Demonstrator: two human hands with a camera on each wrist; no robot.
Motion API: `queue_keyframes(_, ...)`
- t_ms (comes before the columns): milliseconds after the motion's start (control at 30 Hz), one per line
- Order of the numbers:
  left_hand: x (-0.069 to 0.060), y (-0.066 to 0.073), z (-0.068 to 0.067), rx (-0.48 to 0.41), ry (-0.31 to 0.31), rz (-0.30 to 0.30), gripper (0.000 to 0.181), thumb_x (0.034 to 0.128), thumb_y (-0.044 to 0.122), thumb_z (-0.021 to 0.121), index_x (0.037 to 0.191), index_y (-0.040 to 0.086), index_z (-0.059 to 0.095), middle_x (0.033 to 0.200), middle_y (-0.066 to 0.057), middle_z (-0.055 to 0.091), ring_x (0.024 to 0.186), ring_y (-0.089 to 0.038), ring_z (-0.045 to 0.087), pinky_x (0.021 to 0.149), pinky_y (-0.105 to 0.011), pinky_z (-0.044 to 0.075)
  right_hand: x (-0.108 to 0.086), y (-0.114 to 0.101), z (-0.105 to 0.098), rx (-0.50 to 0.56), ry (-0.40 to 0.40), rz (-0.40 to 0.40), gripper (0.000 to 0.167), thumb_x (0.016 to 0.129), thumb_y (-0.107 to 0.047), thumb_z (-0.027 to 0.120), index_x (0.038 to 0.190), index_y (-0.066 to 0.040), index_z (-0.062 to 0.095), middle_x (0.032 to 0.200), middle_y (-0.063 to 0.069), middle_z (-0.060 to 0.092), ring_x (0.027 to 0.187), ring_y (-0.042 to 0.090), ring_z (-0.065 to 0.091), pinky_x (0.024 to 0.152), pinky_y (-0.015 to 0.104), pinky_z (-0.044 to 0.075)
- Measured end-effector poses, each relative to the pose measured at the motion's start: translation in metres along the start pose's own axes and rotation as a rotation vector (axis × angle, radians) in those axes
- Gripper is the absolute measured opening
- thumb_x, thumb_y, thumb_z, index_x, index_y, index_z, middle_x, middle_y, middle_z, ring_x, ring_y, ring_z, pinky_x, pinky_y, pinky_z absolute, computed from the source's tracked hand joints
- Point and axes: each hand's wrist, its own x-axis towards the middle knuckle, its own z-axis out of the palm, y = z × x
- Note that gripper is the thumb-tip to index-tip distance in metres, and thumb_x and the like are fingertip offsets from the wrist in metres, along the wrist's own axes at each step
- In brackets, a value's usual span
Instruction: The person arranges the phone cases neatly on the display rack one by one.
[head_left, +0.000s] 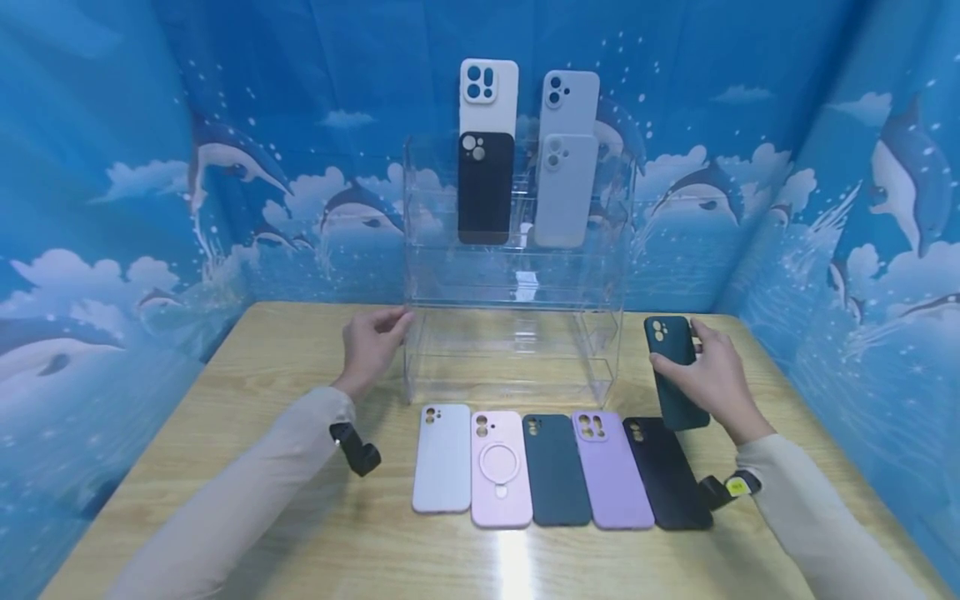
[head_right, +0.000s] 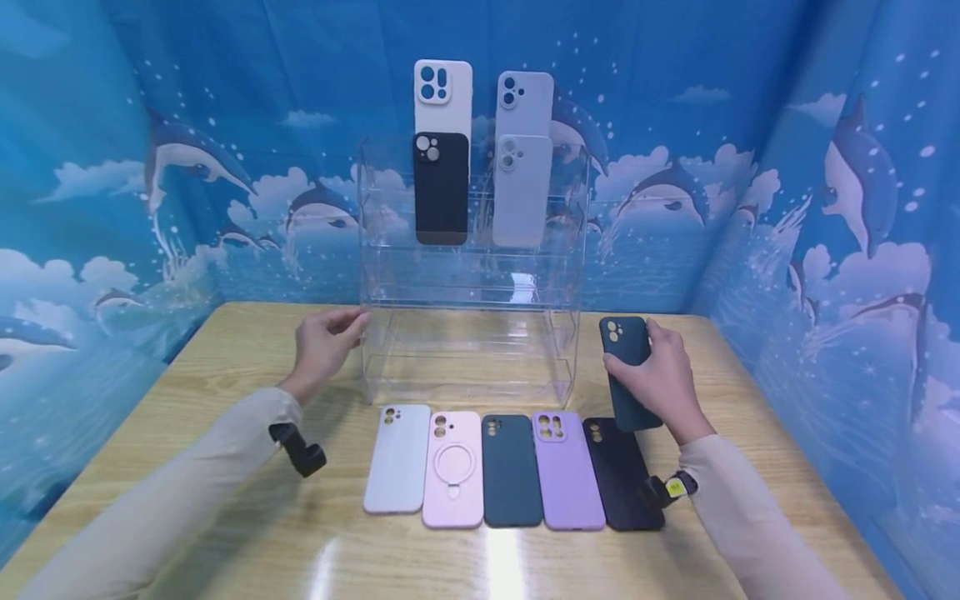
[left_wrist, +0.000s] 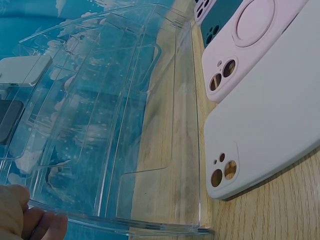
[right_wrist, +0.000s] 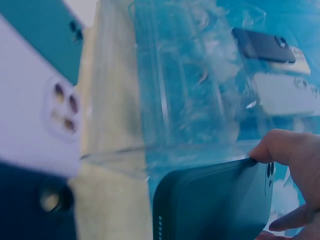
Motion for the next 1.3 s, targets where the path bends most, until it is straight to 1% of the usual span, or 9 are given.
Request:
queue_keyframes(233, 0.000, 0.001, 0.001, 0.004, 0.000, 0.004, 0.031, 0.0921, 0.027, 0.066, 0.116, 0.007, 0.068, 0.105, -0.012, 0.072, 0.084, -0.023, 0.071, 0.070, -0.027, 0.060, 0.013, -0.044, -0.004, 0.069, -0.027, -0.040, 0.091, 0.090, -0.043, 0.062, 0.151, 0.003, 0.013, 0.141, 0.034, 0.029, 0.124, 0.049, 0.038, 0.090, 0.064, 0.045)
queue_keyframes(433, 0.000, 0.000, 0.001, -0.008, 0.001, 0.013, 0.030, 0.0923, 0.024, 0.066, 0.116, 0.007, 0.068, 0.106, -0.013, 0.071, 0.086, -0.026, 0.071, 0.071, -0.028, 0.061, 0.022, -0.084, -0.001, 0.122, -0.033, -0.095, 0.093, 0.088, -0.042, 0.065, 0.153, -0.003, 0.011, 0.143, 0.029, 0.029, 0.125, 0.046, 0.038, 0.093, 0.063, 0.045)
queue_keyframes(567, 0.001, -0.001, 0.001, -0.011, 0.005, 0.017, 0.029, 0.0921, 0.023, 0.066, 0.116, 0.006, 0.069, 0.107, -0.013, 0.071, 0.086, -0.025, 0.071, 0.071, -0.026, 0.060, 0.029, -0.110, 0.004, 0.138, -0.028, -0.142, 0.092, 0.086, -0.040, 0.066, 0.153, -0.005, 0.014, 0.142, 0.027, 0.031, 0.125, 0.045, 0.039, 0.094, 0.061, 0.045)
queue_keyframes(800, 0.001, 0.000, 0.002, -0.011, 0.012, 0.021, 0.028, 0.0916, 0.021, 0.067, 0.114, 0.004, 0.069, 0.106, -0.014, 0.071, 0.087, -0.024, 0.070, 0.070, -0.024, 0.060, 0.044, -0.141, 0.016, 0.190, -0.018, -0.164, 0.090, 0.085, -0.039, 0.068, 0.153, -0.009, 0.018, 0.145, 0.024, 0.028, 0.125, 0.040, 0.040, 0.093, 0.057, 0.048)
queue_keyframes(867, 0.001, 0.000, 0.002, -0.014, 0.007, 0.018, 0.029, 0.0920, 0.022, 0.066, 0.115, 0.004, 0.068, 0.107, -0.014, 0.071, 0.089, -0.024, 0.070, 0.071, -0.023, 0.060, 0.048, -0.149, 0.019, 0.204, -0.014, -0.165, 0.090, 0.084, -0.039, 0.069, 0.153, -0.009, 0.018, 0.146, 0.023, 0.027, 0.127, 0.039, 0.040, 0.095, 0.056, 0.048)
queue_keyframes(967, 0.001, 0.001, 0.002, -0.021, 0.005, 0.008, 0.029, 0.0922, 0.022, 0.066, 0.116, 0.004, 0.068, 0.108, -0.014, 0.071, 0.089, -0.024, 0.070, 0.072, -0.022, 0.060, 0.054, -0.162, 0.024, 0.215, 0.000, -0.172, 0.092, 0.083, -0.040, 0.069, 0.153, -0.010, 0.017, 0.147, 0.022, 0.026, 0.127, 0.037, 0.041, 0.097, 0.054, 0.047)
queue_keyframes(1167, 0.000, 0.001, 0.001, 0.000, 0.003, -0.003, 0.030, 0.0927, 0.023, 0.065, 0.117, 0.005, 0.067, 0.109, -0.013, 0.070, 0.089, -0.024, 0.070, 0.072, -0.024, 0.060, 0.067, -0.189, 0.034, 0.252, 0.060, -0.187, 0.094, 0.082, -0.039, 0.070, 0.153, -0.011, 0.016, 0.146, 0.020, 0.025, 0.120, 0.034, 0.044, 0.097, 0.051, 0.047)
queue_keyframes(1300, 0.001, 0.000, 0.001, 0.017, 0.002, -0.004, 0.030, 0.0928, 0.024, 0.065, 0.117, 0.005, 0.067, 0.110, -0.013, 0.070, 0.088, -0.023, 0.070, 0.072, -0.024, 0.060, 0.073, -0.206, 0.042, 0.292, 0.109, -0.188, 0.093, 0.082, -0.038, 0.070, 0.153, -0.012, 0.015, 0.146, 0.016, 0.022, 0.124, 0.030, 0.040, 0.103, 0.047, 0.043)
